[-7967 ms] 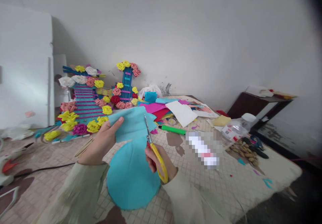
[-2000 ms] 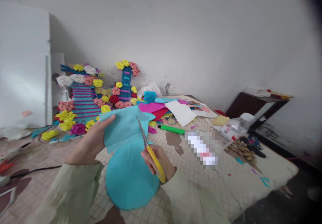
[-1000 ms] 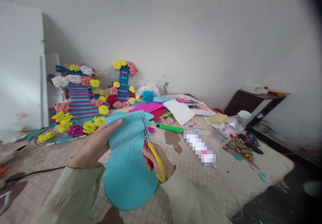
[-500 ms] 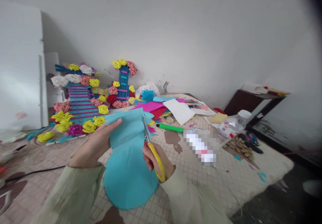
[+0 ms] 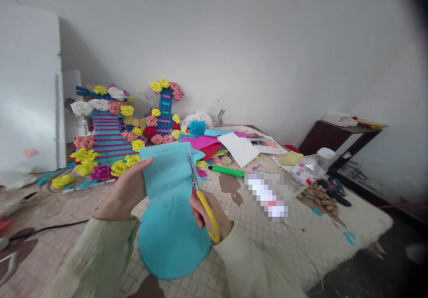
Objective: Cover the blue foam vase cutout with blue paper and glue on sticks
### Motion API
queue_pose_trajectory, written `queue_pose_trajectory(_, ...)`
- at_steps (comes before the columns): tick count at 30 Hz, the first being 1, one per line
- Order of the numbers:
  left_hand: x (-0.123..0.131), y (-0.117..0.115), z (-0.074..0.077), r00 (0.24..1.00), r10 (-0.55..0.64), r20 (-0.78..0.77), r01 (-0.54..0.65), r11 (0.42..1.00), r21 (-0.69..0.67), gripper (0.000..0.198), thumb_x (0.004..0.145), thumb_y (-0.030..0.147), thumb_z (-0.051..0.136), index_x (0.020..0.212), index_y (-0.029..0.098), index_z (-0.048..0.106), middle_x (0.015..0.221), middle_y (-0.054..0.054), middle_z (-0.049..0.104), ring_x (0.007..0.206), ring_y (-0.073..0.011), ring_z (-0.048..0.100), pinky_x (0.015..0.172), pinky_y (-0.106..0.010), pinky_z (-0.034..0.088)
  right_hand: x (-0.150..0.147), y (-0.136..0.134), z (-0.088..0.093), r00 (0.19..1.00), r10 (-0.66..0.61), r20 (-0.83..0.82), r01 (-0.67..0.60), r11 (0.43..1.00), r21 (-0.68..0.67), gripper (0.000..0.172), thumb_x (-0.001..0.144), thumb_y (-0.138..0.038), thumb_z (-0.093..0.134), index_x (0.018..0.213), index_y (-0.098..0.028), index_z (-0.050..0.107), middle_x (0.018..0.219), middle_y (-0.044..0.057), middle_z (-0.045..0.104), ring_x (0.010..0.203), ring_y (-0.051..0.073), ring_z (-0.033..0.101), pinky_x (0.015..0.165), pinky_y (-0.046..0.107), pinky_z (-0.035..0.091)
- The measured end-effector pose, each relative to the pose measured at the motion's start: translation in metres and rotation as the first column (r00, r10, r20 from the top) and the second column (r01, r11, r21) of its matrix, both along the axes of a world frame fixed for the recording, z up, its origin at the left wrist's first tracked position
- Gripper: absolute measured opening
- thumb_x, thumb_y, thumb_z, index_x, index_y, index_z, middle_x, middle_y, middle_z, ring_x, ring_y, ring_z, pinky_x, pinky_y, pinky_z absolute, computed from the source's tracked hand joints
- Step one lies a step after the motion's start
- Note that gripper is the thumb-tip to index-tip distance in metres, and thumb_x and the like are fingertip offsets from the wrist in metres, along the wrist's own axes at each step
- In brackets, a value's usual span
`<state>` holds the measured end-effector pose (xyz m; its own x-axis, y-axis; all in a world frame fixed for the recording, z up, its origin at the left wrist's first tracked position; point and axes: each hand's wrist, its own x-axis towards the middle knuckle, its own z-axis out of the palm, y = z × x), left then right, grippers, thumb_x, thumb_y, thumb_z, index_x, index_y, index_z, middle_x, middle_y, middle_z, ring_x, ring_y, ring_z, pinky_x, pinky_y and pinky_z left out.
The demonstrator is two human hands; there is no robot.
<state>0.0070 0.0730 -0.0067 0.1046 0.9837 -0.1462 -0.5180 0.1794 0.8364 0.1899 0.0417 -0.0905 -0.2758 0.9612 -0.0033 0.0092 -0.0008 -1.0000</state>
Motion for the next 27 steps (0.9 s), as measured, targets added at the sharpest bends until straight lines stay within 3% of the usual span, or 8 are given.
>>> queue_pose_trajectory(6,0.005,0.002,0.004,0.993,0.106,-0.059,-0.110,0.992,-0.056,0.028,0.081,0.030,0.060,0.104,0.015,0.067,0.088,-0.007,0.076,0.101,-0.0265,0.066,0.091,-0.039,0.052,-0.001,0.001,0.001,0.999,0.007,0.031,-0.007,1.000,-0.017,0.039,0.080,-0.048,0.055,0.061,-0.020,0.035,0.045,-0.011,0.033,0.032,0.004,0.036,0.033,0.017,0.025)
queue_pose_trajectory(12,0.008,0.003,0.005,0.989,0.129,-0.077,-0.138,0.983,-0.123,0.028,0.083,0.024,0.058,0.108,0.013,0.065,0.092,-0.008,0.075,0.094,-0.0250,0.069,0.086,-0.037,0.056,-0.002,0.001,0.000,1.000,-0.001,0.023,0.001,1.000,-0.018,0.041,0.079,-0.053,0.055,0.063,-0.021,0.035,0.046,-0.010,0.034,0.032,0.004,0.036,0.032,0.017,0.024)
queue_pose_trajectory(15,0.008,0.002,0.004,0.988,0.148,-0.052,-0.153,0.982,-0.107,0.031,0.082,0.022,0.059,0.112,0.015,0.063,0.095,-0.006,0.075,0.091,-0.0236,0.070,0.086,-0.035,0.056,-0.002,0.001,0.000,1.000,-0.004,0.017,0.004,1.000,-0.031,0.043,0.078,-0.056,0.055,0.064,-0.021,0.035,0.048,-0.010,0.036,0.032,0.003,0.035,0.032,0.018,0.024)
queue_pose_trajectory(20,0.006,0.003,0.002,0.988,0.145,-0.044,-0.149,0.984,-0.095,0.028,0.083,0.023,0.060,0.109,0.015,0.065,0.084,-0.005,0.076,0.084,-0.0232,0.071,0.084,-0.035,0.056,-0.002,0.001,-0.002,1.000,0.002,0.021,-0.002,1.000,-0.014,0.043,0.079,-0.055,0.054,0.062,-0.020,0.035,0.048,-0.009,0.036,0.032,0.003,0.036,0.032,0.017,0.024)
queue_pose_trajectory(27,0.001,0.006,-0.005,0.992,0.121,-0.033,-0.121,0.993,0.014,0.025,0.075,0.026,0.069,0.097,0.016,0.069,0.083,-0.004,0.076,0.094,-0.0248,0.069,0.091,-0.035,0.053,-0.002,0.001,-0.002,1.000,0.004,0.029,-0.002,0.999,-0.044,0.043,0.078,-0.057,0.055,0.064,-0.021,0.037,0.047,-0.010,0.037,0.031,0.004,0.035,0.030,0.018,0.022)
